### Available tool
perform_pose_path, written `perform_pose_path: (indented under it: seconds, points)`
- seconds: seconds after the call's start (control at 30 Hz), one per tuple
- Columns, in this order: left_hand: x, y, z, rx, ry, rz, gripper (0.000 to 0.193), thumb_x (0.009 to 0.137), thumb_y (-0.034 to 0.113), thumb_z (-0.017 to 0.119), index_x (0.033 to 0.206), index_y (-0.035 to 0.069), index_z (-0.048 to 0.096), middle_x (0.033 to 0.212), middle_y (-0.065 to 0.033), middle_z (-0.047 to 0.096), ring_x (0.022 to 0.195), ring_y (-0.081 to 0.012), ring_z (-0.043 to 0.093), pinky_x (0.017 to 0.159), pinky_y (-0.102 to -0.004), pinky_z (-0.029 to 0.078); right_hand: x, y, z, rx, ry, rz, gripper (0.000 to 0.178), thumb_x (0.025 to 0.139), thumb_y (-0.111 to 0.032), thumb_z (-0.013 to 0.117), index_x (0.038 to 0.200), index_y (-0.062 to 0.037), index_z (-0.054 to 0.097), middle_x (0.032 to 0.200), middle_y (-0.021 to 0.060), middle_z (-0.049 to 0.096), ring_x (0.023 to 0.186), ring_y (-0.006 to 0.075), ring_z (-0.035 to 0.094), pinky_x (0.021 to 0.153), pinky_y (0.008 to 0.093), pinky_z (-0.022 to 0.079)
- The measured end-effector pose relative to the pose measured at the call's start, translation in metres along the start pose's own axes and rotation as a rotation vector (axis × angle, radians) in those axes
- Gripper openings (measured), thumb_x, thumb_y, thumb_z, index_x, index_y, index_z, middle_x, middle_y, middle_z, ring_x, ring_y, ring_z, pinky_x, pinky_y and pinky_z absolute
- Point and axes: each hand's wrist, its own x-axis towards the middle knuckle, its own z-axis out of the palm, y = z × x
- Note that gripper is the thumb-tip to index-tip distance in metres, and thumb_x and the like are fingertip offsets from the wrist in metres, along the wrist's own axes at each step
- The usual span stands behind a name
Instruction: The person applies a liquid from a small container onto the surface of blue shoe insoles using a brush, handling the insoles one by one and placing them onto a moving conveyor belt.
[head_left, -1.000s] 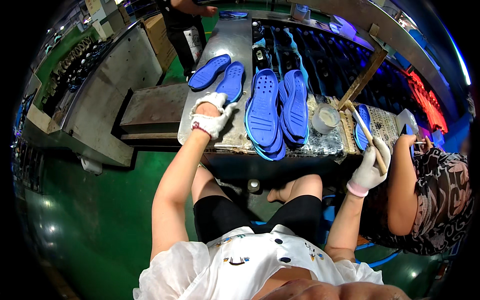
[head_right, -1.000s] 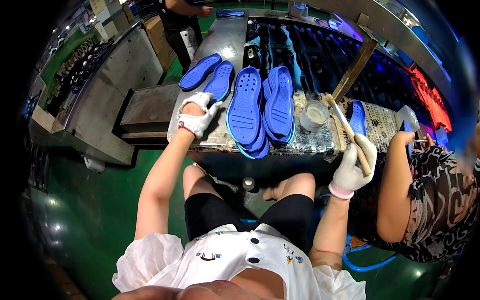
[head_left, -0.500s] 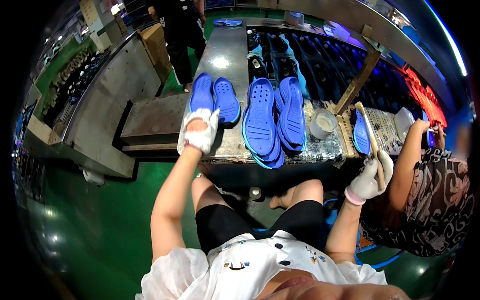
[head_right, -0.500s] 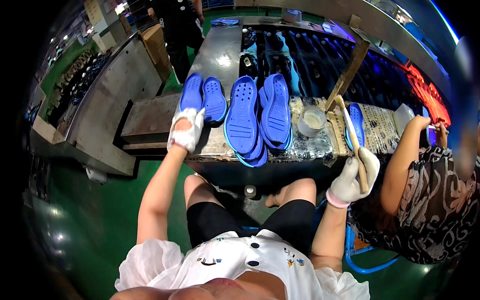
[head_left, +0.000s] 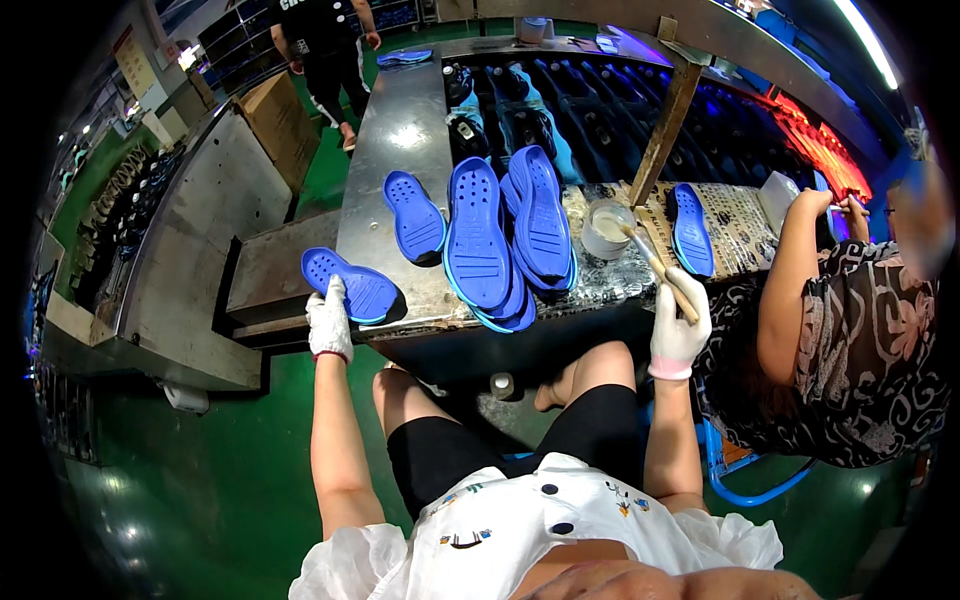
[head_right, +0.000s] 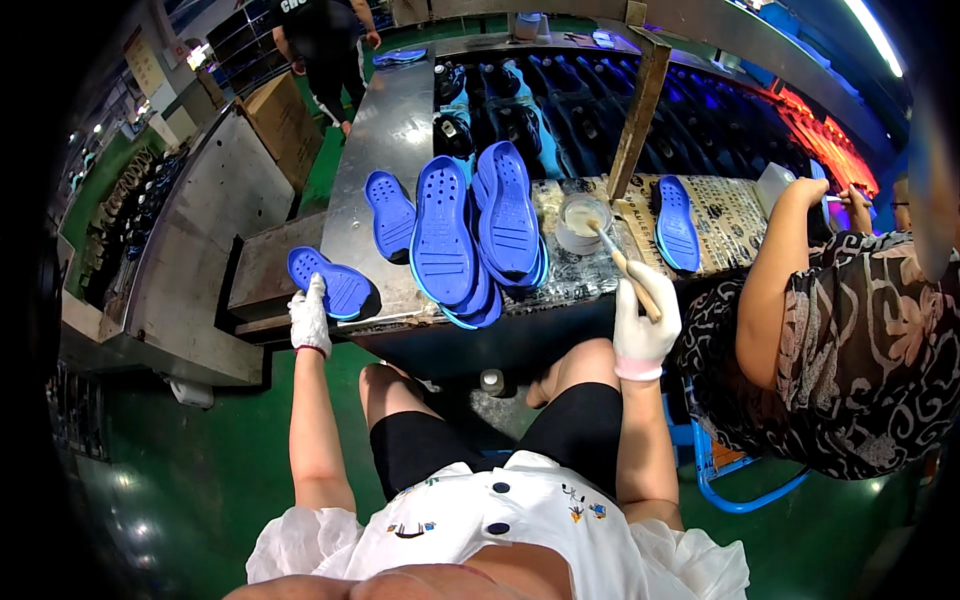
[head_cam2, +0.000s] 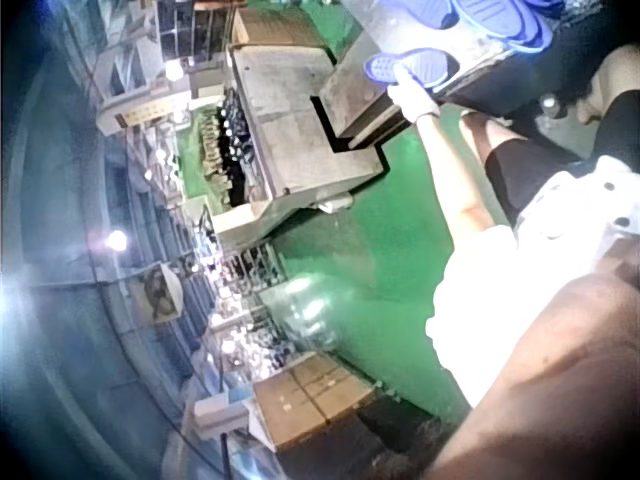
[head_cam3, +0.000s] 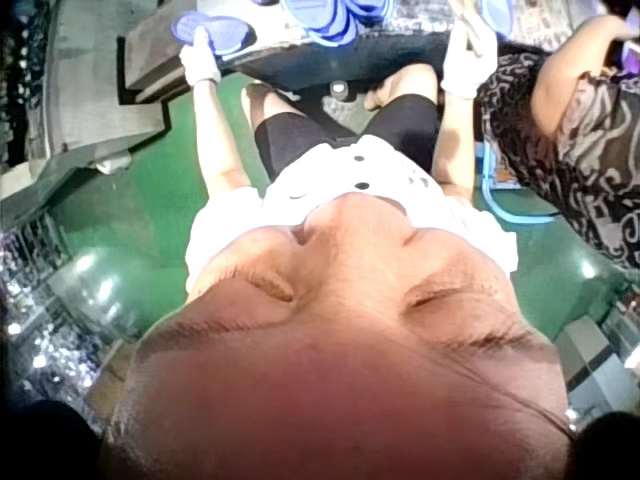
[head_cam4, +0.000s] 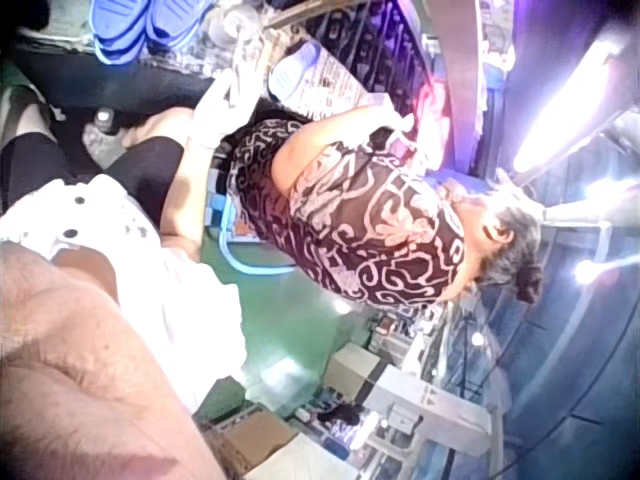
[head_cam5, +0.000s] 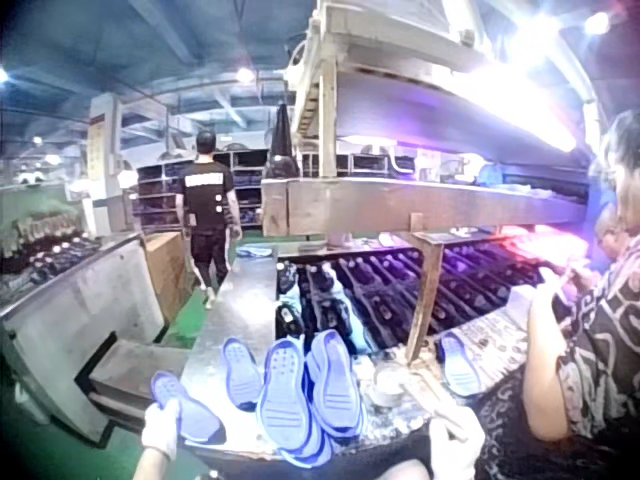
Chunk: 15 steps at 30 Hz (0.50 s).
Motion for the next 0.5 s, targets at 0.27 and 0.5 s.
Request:
perform_pose_path:
  seconds: [0.27,0.5]
  points:
    - [-0.056,0.023,-0.007,-0.946,0.269,0.079,0.033,0.084,0.015,0.067,0.108,-0.003,0.052,0.093,-0.0056,0.06,0.076,-0.0125,0.058,0.069,-0.0287,0.051,-0.035,-0.041,-0.009,0.32,-0.057,0.305,0.024,0.082,0.012,0.047,0.103,0.0077,0.057,0.096,0.0132,0.06,0.077,0.015,0.062,0.07,0.0241,0.052]
    - [-0.155,0.08,-0.001,-1.128,0.285,0.253,0.036,0.079,0.004,0.07,0.107,0.005,0.047,0.085,-0.0022,0.057,0.064,-0.0067,0.052,0.054,-0.019,0.043,-0.057,-0.086,0.015,0.39,-0.429,-0.006,0.021,0.068,0.013,0.053,0.088,0.0078,0.059,0.07,0.0137,0.06,0.064,0.0193,0.062,0.056,0.0263,0.049]
